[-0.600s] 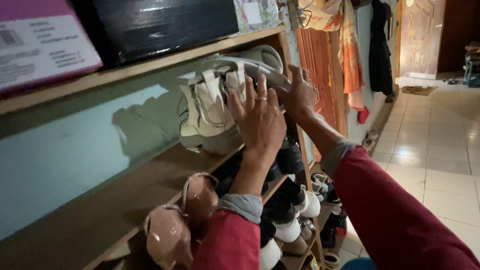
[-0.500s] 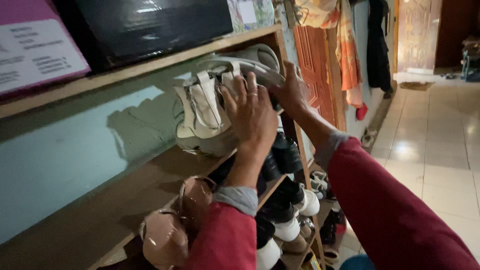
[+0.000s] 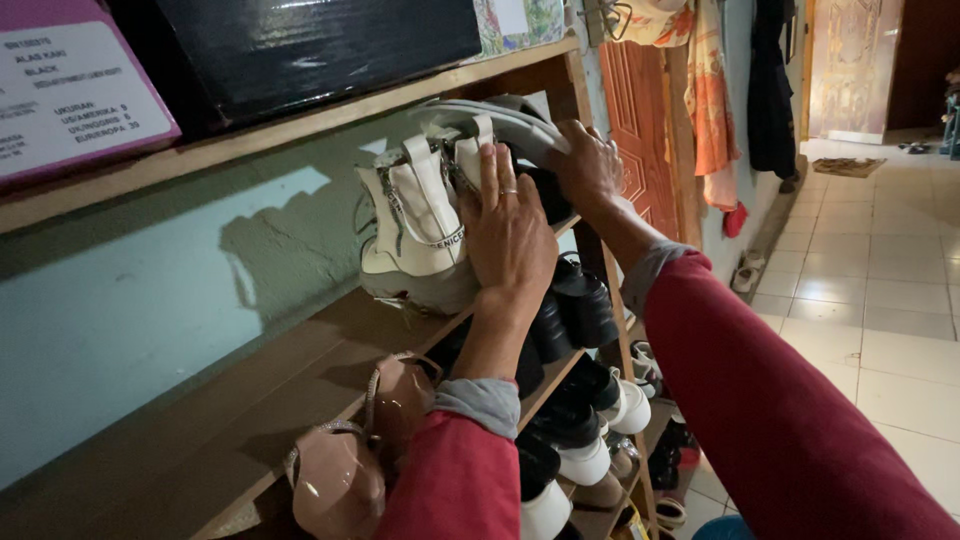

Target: The person picks up various shoes and sandals from a wooden shelf, brushes the dust off them using a small handheld brush, and places them into a blue laundry basket.

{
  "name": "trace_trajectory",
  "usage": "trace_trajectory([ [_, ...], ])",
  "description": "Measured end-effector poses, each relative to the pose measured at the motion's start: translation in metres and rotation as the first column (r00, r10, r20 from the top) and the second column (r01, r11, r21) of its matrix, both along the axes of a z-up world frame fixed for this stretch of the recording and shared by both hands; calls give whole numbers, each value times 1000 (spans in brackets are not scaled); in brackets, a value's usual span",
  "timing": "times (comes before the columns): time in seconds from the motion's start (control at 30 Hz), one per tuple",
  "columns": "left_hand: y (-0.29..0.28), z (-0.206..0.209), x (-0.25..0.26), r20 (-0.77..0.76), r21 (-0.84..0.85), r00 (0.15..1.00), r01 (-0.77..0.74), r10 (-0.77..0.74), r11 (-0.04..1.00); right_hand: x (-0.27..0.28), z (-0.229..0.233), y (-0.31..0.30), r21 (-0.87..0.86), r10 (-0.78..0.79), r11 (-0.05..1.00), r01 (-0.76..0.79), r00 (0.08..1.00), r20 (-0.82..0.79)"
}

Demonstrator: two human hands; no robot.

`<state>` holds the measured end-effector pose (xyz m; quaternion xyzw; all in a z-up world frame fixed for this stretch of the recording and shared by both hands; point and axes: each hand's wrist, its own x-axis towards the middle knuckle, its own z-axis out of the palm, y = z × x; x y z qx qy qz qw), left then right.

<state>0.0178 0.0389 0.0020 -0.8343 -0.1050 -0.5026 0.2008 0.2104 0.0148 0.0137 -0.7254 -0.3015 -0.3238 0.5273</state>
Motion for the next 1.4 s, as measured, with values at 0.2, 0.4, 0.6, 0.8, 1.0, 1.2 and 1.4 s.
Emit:
trace_trajectory([
  [0.2,1,1,5,20,-6,1000,-11,11,1000,-2,-15,-7,6,-157,988,157,988,-2],
  [0.4,-6,1,3,16,14,999,-31,31,999,-13,-34,-47,59,-186,982,177,944,271],
  [0.6,-50,-29,-6,114,1,967,228,-226,974,-34,-69,-105,184,-295,951,249,908,298],
  [0.8,-114,-100,-14,41,-103,927,374,-372,922,-72,-124,-202,189,-367,928,321,873,321],
  [1.0,-178,-200,-35,22,-291,815,559,-579,776,-131,-237,-313,130,-393,917,378,910,133],
  [1.2,-220,-302,-74,-62,-472,761,548,-646,691,-209,-382,-418,-264,-600,773,576,800,-10],
  [1.4,-252,-360,-85,-260,-669,660,403,-705,624,-281,-485,-475,-305,-503,865,399,688,-523],
])
